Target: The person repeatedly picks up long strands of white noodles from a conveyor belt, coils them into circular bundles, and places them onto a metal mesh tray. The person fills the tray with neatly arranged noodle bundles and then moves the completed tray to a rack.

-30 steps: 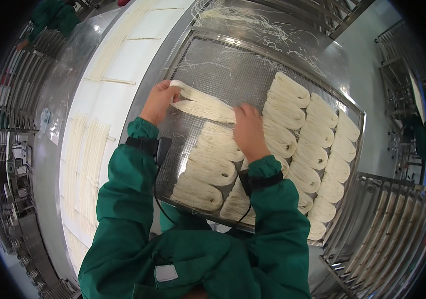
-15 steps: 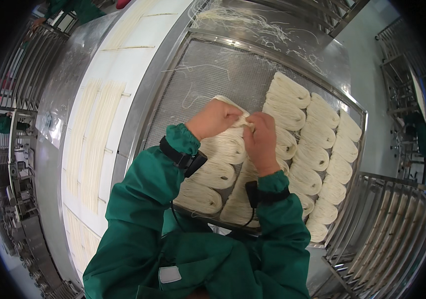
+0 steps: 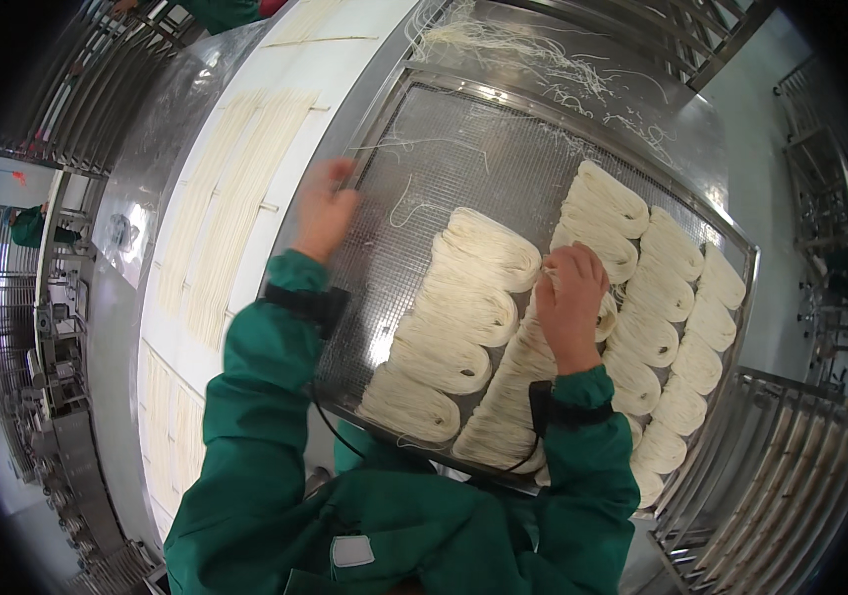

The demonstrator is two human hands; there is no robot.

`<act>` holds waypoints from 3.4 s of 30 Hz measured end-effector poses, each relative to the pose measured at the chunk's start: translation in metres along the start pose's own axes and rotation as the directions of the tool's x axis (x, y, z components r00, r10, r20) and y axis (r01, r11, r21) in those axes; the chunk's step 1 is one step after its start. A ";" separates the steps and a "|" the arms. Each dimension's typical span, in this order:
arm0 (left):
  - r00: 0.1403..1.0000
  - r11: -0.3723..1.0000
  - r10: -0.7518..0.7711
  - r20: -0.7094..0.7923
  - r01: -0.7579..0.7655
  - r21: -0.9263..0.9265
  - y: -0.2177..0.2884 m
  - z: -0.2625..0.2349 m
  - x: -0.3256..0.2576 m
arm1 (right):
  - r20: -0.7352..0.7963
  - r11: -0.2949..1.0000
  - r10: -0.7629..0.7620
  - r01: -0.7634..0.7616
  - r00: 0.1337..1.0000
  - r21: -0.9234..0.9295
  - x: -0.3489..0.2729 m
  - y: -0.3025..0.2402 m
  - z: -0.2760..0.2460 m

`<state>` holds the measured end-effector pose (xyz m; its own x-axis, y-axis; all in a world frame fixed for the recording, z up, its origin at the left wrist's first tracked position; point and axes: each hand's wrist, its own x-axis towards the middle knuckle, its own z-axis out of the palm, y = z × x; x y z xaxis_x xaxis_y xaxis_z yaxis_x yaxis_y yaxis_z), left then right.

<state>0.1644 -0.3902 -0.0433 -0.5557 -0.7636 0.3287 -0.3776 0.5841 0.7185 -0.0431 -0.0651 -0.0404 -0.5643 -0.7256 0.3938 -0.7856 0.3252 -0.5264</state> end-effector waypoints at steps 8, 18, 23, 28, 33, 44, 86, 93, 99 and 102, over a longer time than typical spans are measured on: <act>0.794 0.514 -0.553 -0.251 0.563 0.648 -0.112 -0.111 0.086 | -0.028 0.999 -0.034 0.034 0.999 0.026 -0.002 0.006 -0.012; 0.961 0.979 -0.186 0.204 0.200 -0.049 -0.046 -0.012 0.138 | -0.036 0.966 -0.041 0.049 0.998 0.252 0.042 -0.021 -0.010; 0.847 0.811 0.003 0.531 0.308 -0.497 0.107 0.006 0.096 | -0.120 0.956 -0.167 0.191 0.979 0.221 0.109 -0.059 0.014; 0.803 0.494 0.152 0.577 0.444 -0.748 0.170 0.021 0.079 | -0.110 0.959 -0.035 0.064 0.993 0.276 0.143 -0.076 0.047; 0.817 0.258 -0.059 0.573 0.567 -0.782 0.097 0.032 0.096 | 0.149 1.000 0.008 -0.011 0.989 0.020 0.109 -0.020 0.056; 0.726 0.870 -0.052 0.686 0.370 -0.326 0.110 0.043 0.067 | -0.014 0.989 -0.097 0.098 0.995 0.109 0.079 0.019 0.034; 0.995 0.899 0.046 0.093 -0.082 0.431 -0.089 0.040 0.247 | 0.018 0.959 0.081 -0.083 0.997 0.271 0.092 0.031 -0.020; 0.823 0.689 0.001 0.568 0.411 -0.597 0.118 0.060 0.183 | -0.158 0.954 -0.134 0.171 0.978 0.247 0.192 -0.014 0.026; 0.788 0.433 0.204 0.581 0.460 -0.776 0.176 0.060 0.163 | -0.101 0.978 0.007 0.015 0.995 0.210 0.214 -0.022 0.053; 0.785 0.284 0.058 0.617 0.580 -0.764 0.123 0.069 0.183 | 0.050 0.996 0.004 -0.008 0.999 0.091 0.191 0.019 0.049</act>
<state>-0.0349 -0.4393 0.0630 -0.9151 -0.3954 -0.0785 0.1363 -0.4867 0.8629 -0.1534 -0.2272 -0.0120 -0.5539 -0.7538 0.3536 -0.7546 0.2750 -0.5958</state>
